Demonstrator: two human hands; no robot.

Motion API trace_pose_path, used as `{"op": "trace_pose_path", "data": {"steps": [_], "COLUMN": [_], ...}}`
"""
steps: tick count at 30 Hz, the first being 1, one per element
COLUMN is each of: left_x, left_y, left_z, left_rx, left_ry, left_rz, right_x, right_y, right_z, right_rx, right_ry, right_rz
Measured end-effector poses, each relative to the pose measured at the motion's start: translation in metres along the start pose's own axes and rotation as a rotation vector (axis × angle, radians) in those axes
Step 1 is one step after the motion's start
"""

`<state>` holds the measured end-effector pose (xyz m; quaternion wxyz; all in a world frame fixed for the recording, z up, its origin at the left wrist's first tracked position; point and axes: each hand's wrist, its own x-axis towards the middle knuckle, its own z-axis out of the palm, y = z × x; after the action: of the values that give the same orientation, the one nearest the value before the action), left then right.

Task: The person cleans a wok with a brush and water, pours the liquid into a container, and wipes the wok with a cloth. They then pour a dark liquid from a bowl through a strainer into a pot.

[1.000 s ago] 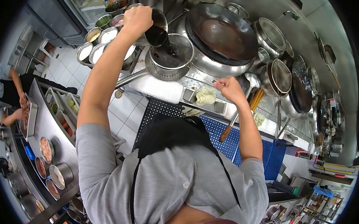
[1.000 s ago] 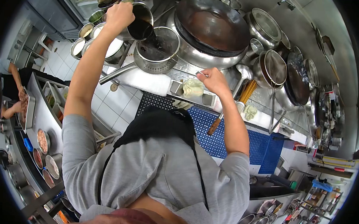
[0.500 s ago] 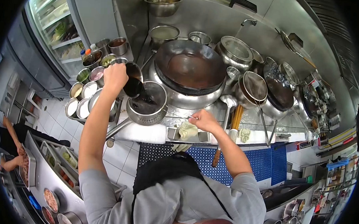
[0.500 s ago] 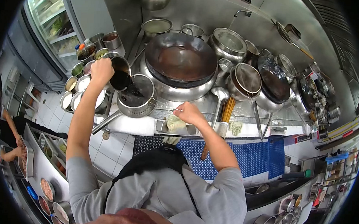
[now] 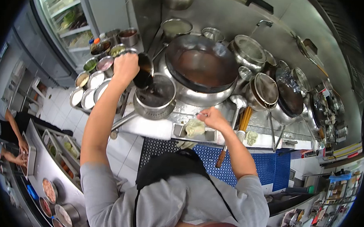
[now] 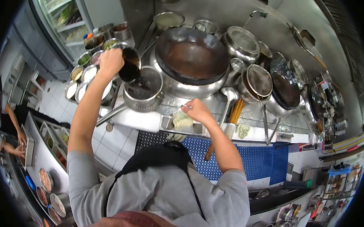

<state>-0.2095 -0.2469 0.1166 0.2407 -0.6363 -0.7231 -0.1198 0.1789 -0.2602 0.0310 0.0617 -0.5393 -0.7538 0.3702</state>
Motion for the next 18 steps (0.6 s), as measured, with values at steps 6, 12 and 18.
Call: {"op": "trace_pose_path", "data": {"steps": [6, 12, 18], "left_x": [0.0, 0.0, -0.001], "left_y": [0.0, 0.005, 0.012], "left_z": [0.005, 0.002, -0.007], "left_rx": [0.019, 0.076, 0.014], "left_ry": [-0.018, -0.034, -0.031], "left_rz": [0.036, 0.032, 0.007], "right_x": [0.007, 0.0, -0.004], "right_y": [0.008, -0.002, -0.003], "right_z": [0.001, -0.004, -0.005], "right_rx": [-0.01, -0.025, 0.04], "right_ry": [-0.008, 0.0, 0.001], "right_rz": [-0.034, -0.038, -0.071]}}
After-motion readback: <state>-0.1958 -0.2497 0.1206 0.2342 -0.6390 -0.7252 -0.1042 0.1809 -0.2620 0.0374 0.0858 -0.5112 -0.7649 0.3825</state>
